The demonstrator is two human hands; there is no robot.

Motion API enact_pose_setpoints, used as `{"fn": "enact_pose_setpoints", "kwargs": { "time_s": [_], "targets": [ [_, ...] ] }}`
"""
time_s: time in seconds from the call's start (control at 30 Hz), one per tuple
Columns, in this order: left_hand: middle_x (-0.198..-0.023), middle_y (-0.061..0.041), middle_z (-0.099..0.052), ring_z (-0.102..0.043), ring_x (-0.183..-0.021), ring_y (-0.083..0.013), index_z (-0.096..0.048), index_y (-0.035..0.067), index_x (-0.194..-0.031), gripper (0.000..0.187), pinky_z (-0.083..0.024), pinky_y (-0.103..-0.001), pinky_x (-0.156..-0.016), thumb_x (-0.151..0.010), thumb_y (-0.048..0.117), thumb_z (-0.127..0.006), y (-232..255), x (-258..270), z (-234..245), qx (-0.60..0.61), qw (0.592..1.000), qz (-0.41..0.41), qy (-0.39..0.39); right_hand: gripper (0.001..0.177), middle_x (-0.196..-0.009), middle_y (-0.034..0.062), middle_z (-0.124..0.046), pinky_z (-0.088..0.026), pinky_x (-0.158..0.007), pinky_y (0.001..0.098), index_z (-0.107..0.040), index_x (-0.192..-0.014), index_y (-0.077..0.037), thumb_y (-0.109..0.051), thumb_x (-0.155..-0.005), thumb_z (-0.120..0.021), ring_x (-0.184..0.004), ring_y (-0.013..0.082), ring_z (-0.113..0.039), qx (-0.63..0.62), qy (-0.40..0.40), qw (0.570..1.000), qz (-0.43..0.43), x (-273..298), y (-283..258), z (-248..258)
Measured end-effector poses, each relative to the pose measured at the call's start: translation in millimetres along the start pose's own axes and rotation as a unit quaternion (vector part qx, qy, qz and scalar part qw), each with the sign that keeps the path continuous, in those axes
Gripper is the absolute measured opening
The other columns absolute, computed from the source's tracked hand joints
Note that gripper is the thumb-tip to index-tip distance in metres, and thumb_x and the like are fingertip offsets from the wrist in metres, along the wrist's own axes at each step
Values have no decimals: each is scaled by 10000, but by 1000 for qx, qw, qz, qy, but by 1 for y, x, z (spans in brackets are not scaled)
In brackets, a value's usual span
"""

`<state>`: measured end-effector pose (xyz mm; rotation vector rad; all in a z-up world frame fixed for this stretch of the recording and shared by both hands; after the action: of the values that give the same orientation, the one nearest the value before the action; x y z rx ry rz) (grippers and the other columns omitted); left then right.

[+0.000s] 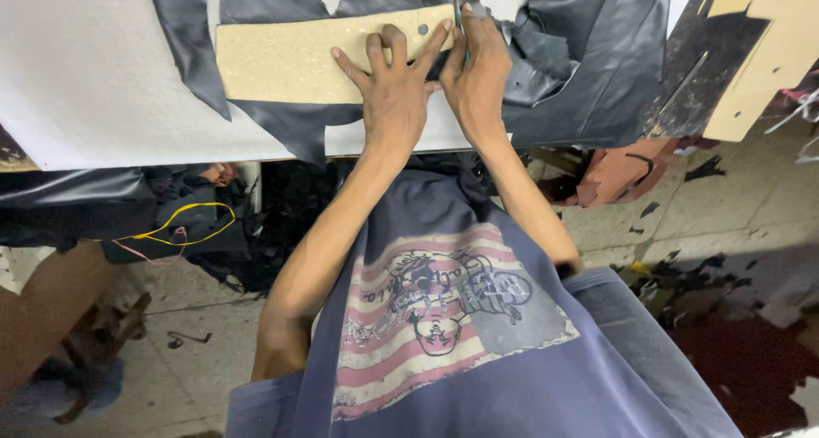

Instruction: The person places a cardboard template on a sheet of black leather, traces its outline with a pen, and cuts along the traced line. The person repeats this process multiple times, repositioning the template and cutting out several leather pieces.

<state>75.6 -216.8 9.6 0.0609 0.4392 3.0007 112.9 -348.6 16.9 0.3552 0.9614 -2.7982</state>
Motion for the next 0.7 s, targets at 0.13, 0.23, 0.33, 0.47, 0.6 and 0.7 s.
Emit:
{"fn": "enact_pose_setpoints", "kwargs": {
  "time_s": [0.13,0.23,0.33,0.47,0.6,0.7],
  "targets": [
    [-1429,-201,-378,-370,-1327,-412,-262,405,-1641,833,-210,-866,-1069,-968,410,-755,6,2,-13,-2,1000,-12,16,297,-939,231,-619,-482,-733,456,-649,-1248,112,79,-957,-601,-847,406,-602,22,-34,999,-31,22,0,4],
    [-1390,-226,-378,-388,-1278,-442,-321,367,-1610,772,-243,-838,-1033,-964,368,-744,3,-11,-13,12,999,-29,30,285,-965,199,-641,-540,-776,404,-648,-1223,77,59,-944,-598,-862,361,-644,14,-30,999,-25,37,-10,23],
    [-1434,-230,-366,-412,-1306,-455,-392,252,-1560,660,-348,-648,-1110,-1016,255,-765,-38,3,0,129,989,2,69,243,-1006,177,-678,-525,-688,349,-670,-1202,61,30,-963,-644,-753,252,-646,-48,-88,991,-84,61,-1,40],
    [-1409,-243,-377,-474,-1285,-395,-420,-2,-1423,572,-442,-415,-1079,-971,46,-767,-155,23,45,203,918,163,298,218,-889,101,-591,-455,-583,289,-710,-1250,40,-20,-1042,-681,-741,149,-571,-107,-3,992,-70,45,23,70],
    [-961,-154,-682,-670,-897,-334,-652,2,-1060,165,-515,-448,-838,-972,32,-789,-249,40,49,242,912,249,219,201,-976,39,-552,-523,-620,241,-695,-1267,23,-69,-1091,-664,-824,73,-578,-239,-25,965,-101,45,24,76],
    [-905,-121,-687,-656,-830,-316,-592,-23,-1009,166,-557,-421,-763,-903,-39,-719,-284,88,77,299,883,233,276,188,-959,60,-574,-518,-630,254,-713,-1242,8,-52,-1072,-658,-803,97,-587,-235,-99,964,-70,46,-4,63]
  ]
}}
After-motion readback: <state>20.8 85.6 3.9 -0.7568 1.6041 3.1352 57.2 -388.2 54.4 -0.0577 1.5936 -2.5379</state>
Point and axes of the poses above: each hand's wrist, its own x-axis away from the middle knuckle, its own z-axis out of the back of the hand, y = z × x, the point moved 4 cm from there along -x, towards the middle knuckle
